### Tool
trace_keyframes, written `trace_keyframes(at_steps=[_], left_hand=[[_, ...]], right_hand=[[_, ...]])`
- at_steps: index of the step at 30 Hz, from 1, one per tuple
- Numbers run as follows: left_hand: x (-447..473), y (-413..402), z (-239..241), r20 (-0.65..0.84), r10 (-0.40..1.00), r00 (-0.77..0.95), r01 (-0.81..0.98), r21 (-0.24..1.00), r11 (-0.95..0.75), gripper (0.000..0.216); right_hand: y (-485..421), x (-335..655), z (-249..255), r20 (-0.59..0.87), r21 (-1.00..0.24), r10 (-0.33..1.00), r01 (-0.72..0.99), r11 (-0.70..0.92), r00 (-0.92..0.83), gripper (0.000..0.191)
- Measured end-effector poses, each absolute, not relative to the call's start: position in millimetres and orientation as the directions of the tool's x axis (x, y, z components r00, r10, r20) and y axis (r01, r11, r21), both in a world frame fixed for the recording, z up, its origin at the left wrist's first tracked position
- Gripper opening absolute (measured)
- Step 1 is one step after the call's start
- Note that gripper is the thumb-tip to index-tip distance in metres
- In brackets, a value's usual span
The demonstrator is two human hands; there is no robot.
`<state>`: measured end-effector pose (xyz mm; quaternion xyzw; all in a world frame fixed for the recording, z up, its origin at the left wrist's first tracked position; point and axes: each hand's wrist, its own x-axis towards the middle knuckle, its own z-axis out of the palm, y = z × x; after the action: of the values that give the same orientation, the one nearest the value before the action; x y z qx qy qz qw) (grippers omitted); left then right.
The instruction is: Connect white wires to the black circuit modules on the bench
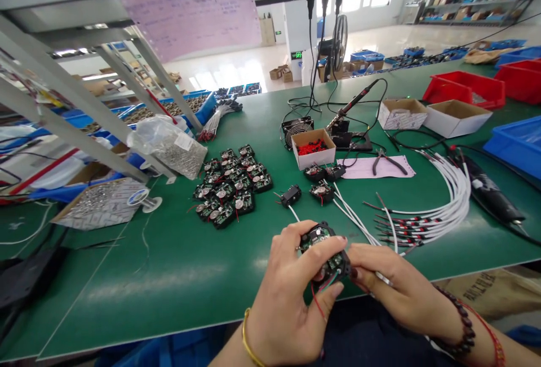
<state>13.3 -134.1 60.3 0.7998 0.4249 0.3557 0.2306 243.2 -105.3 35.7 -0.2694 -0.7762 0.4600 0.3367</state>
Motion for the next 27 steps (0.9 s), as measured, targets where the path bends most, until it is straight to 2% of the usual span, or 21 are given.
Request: trace_keyframes(at_steps=[3,7,11,14,17,23,27], left_hand=[[16,-136,61,0.377,0.845,0.379,0.516,0.672,-0.531,0.050],[3,-123,49,0.327,0.883,0.336,0.505,0.729,-0.462,0.047],[-30,-81,22,0.113,0.983,0.147,0.583,0.793,-0.179,0.054],[-45,-44,-2,-0.009,0.999,0.047,0.637,0.771,-0.023,0.062],[-37,-15,-23,-0.006,0.999,0.042,0.657,0.753,-0.023,0.060],[8,12,-44,0.016,0.998,0.062,0.738,0.672,-0.057,0.061],[-2,14,-34,-0.004,0.994,0.112,0.822,0.563,-0.090,0.081]], right_hand=[[-105,242,34,0.286,-0.888,0.721,0.107,0.446,-0.632,0.038],[-106,254,42,0.200,-0.824,0.755,0.309,0.474,-0.625,0.043],[-111,287,60,0.033,-0.767,0.681,0.418,0.487,-0.732,0.045],[-115,306,64,-0.009,-0.739,0.676,0.460,0.492,-0.737,0.031],[-115,311,57,0.047,-0.684,0.754,0.529,0.502,-0.655,0.021],[-113,320,26,0.165,-0.592,0.828,0.618,0.518,-0.536,0.026],[-117,356,-13,0.239,-0.578,0.868,0.654,0.488,-0.435,0.033]])
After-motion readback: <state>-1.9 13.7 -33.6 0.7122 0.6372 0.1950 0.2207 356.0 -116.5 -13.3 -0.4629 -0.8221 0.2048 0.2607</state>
